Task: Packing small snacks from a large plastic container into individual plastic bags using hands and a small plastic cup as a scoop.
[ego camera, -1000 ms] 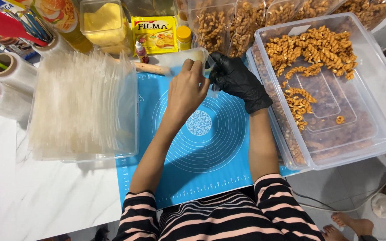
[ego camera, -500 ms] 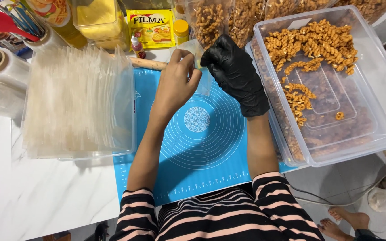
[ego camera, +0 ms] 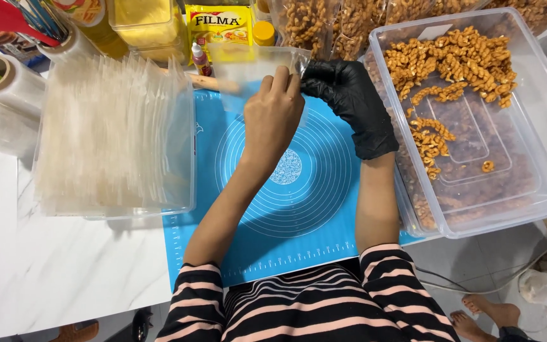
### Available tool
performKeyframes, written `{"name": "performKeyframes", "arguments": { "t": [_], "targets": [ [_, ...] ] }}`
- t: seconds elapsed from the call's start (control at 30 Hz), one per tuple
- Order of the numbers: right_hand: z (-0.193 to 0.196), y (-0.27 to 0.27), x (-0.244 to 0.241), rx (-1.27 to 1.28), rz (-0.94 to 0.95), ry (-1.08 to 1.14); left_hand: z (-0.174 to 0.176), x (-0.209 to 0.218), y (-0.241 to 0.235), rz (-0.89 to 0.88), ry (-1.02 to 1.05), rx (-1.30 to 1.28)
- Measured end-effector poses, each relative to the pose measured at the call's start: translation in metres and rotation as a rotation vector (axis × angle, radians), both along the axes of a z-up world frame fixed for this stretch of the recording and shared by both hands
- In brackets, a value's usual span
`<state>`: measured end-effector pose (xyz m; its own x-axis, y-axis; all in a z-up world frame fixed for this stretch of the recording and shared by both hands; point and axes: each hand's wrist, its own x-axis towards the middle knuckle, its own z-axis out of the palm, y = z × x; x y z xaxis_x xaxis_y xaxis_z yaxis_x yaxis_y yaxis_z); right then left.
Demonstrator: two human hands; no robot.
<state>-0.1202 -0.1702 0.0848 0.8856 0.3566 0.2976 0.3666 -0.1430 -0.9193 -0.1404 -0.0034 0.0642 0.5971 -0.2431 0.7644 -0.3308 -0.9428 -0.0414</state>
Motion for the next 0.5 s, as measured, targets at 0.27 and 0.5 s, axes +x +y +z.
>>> {"name": "performKeyframes", "arguments": {
  "t": [0.27,0.5],
  "targets": [
    [-0.003,0.008,-0.002,-0.364,0.063,-0.259,0.006,0.007,0.014,-0.115,0.022,-0.066],
    [-0.043,0.016,0.012,-0.498,0.203,-0.389,0.020,0.005,0.039,-0.406,0.388,-0.227]
  ]
}}
